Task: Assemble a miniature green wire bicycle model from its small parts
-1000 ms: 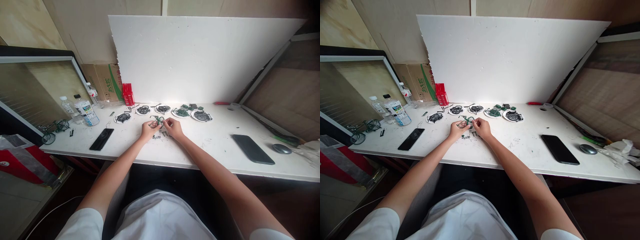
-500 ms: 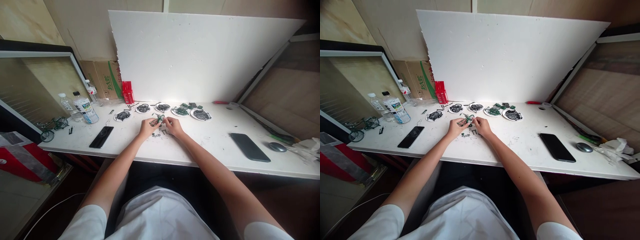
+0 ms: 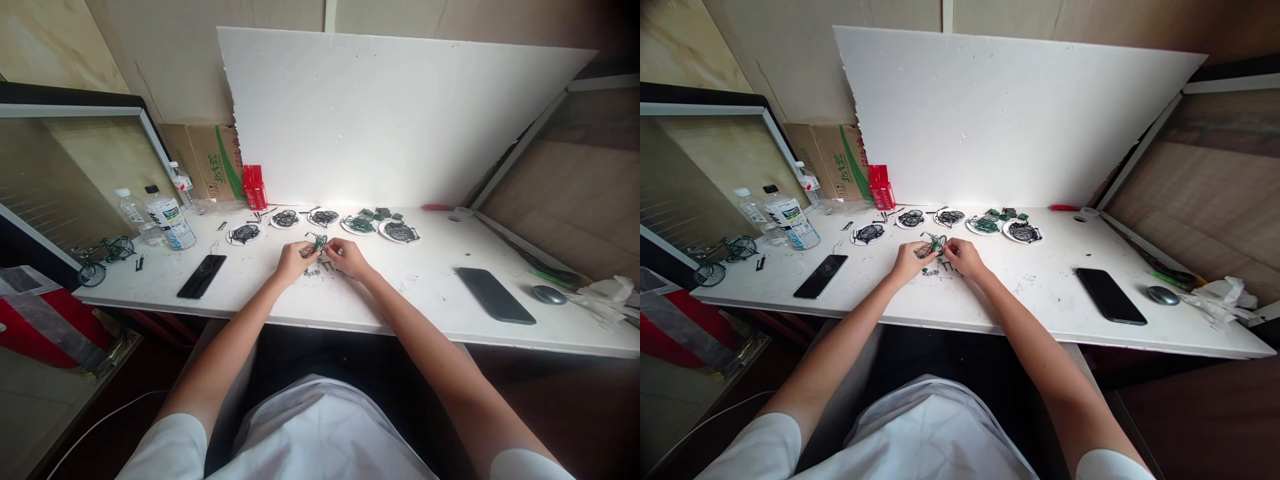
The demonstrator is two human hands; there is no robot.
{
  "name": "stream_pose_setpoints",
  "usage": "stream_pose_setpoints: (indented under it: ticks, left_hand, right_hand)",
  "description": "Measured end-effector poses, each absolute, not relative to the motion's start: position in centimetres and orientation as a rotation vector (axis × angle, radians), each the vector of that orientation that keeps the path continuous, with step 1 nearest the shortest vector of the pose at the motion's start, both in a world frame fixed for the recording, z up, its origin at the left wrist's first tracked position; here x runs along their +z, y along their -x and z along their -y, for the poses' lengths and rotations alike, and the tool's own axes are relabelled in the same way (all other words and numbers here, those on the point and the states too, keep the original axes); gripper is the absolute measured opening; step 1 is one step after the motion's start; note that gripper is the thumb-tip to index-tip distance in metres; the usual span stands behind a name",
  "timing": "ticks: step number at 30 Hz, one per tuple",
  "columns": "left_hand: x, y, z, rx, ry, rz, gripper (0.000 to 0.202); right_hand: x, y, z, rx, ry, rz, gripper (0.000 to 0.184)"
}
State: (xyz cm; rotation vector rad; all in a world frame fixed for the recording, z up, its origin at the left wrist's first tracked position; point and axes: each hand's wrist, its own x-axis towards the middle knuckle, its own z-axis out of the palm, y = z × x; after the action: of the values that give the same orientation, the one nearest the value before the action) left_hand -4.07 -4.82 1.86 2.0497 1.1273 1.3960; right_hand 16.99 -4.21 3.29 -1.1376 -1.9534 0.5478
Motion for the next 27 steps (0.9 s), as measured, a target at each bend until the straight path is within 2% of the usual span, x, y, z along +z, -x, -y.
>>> stream_pose_setpoints:
  ticks: [6,18,22,27]
  left_hand:
    - [2.0,2.9,5.5,1.341,-1.771,-1.024,0.026]
    - [-0.4,1.6,5.2,1.389,-1.639,-1.010,0.036]
    - [-0.4,1.8,5.7,1.410,-1.706,-1.042,0.033]
    - [-0.3,1.5,6.2,1.403,-1.752,-1.031,0.026]
  right_hand:
    - [3.1,-17.0,6.7,0.523,1.281,1.877,0.050]
    - [1.4,-17.1,7.7,0.441,1.316,1.804,0.030]
    - [1.4,-17.0,7.9,0.365,1.324,1.844,0.035]
    - [1.5,-16.6,8.2,0.422,1.431,1.821,0.043]
